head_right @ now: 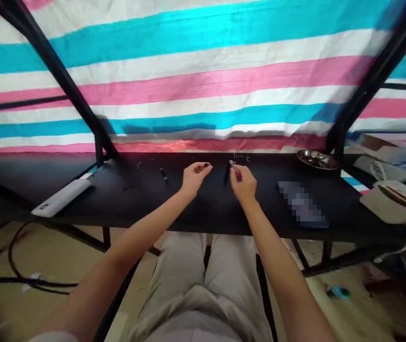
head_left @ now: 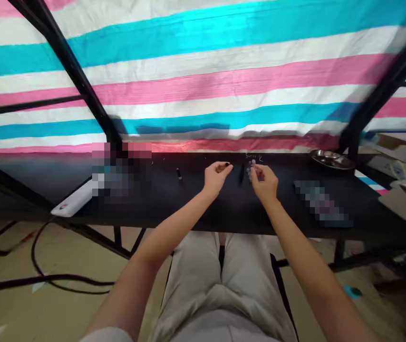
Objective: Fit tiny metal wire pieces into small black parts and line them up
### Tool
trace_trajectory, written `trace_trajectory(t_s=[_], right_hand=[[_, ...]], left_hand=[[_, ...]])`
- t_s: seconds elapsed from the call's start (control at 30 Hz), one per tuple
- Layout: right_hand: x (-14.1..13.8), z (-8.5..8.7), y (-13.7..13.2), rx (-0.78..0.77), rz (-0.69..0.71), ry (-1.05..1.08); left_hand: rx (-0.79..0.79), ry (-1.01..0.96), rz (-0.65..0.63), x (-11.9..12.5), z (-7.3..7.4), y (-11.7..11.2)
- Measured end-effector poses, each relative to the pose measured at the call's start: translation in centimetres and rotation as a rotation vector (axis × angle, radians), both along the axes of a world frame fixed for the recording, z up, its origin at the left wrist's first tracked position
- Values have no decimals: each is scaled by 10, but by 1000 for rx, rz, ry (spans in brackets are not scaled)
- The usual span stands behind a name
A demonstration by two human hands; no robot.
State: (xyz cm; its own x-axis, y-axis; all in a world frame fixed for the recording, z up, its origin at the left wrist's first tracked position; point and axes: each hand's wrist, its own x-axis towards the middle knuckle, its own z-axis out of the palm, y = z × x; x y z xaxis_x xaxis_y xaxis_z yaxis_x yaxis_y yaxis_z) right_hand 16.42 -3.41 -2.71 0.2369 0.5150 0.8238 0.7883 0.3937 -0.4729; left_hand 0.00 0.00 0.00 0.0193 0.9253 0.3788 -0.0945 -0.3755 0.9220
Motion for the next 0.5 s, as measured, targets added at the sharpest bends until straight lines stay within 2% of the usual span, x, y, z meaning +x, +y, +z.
trace_trajectory(t_s=[0.1, 0.17, 0.33, 0.5], right_hand=[[11, -4, 2, -35, -58, 83], [16, -8, 2, -131, -86, 104], [20, -14, -3, -518, -123, 33], [18, -11, 0, -712, -178, -11]], left_hand=[[-36, 222, -40, 17, -15, 6], [-54, 384, -21, 26, -20, 9], [-145, 691, 70, 37, -18, 11], [-168, 819, 82, 39, -23, 13]])
